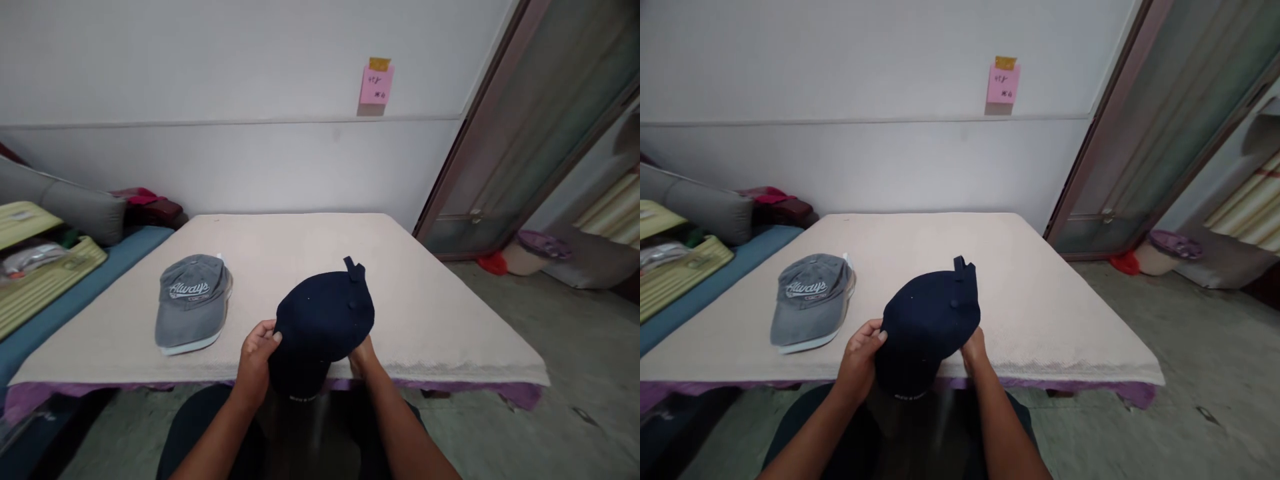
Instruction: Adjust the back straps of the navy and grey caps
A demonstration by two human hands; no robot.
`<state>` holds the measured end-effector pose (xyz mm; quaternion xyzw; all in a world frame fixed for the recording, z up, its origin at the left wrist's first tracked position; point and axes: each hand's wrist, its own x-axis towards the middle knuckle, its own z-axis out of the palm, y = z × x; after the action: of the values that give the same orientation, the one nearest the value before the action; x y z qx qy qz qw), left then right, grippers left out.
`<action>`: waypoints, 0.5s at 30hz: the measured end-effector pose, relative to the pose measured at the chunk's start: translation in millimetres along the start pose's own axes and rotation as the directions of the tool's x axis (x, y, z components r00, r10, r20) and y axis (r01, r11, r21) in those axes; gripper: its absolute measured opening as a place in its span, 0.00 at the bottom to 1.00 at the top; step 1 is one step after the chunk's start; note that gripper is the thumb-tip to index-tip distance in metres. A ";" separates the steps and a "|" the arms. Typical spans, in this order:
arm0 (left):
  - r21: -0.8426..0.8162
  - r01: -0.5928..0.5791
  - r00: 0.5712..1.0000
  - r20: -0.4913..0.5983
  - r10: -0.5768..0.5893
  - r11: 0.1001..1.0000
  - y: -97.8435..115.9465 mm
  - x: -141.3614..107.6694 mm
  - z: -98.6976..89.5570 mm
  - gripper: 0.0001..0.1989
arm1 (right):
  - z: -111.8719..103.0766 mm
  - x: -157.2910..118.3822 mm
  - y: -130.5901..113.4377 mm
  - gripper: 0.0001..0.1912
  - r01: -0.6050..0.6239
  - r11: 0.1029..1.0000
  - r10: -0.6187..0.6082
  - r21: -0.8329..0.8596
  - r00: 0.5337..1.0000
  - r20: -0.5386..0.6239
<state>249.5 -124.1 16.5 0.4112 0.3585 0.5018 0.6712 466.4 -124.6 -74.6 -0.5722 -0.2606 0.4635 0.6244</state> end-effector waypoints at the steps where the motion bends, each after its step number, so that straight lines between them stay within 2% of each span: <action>1: -0.041 0.039 0.999 -0.005 -0.039 0.998 -4.5 3.5 -2.7 0.12 | -0.8 0.6 -1.7 0.16 -0.003 0.995 0.004 0.098 1.000 -0.013; 3: -0.099 0.113 0.993 -0.016 -0.115 0.989 -16.2 10.8 -11.6 0.11 | -3.0 1.3 -5.6 0.18 -0.035 0.973 0.033 0.226 0.999 0.014; 5: -0.122 0.161 0.986 -0.029 -0.166 0.979 -28.1 17.2 -22.8 0.10 | -6.1 1.7 -9.9 0.21 -0.114 0.961 0.086 0.250 0.989 0.119; 10: -0.114 0.212 0.977 -0.014 -0.215 0.971 -43.0 22.2 -41.9 0.09 | -11.1 3.5 -16.9 0.26 -0.225 0.958 0.174 0.177 0.949 0.263; 15: -0.066 0.269 0.960 0.097 -0.263 0.961 -44.8 20.5 -40.4 0.11 | -5.5 5.9 -22.4 0.27 -0.274 0.954 0.217 0.122 0.912 0.349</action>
<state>235.3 -103.5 -42.1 0.3541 0.3607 0.4023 0.7634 480.0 -120.0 -55.6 -0.4595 -0.2476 0.6483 0.5543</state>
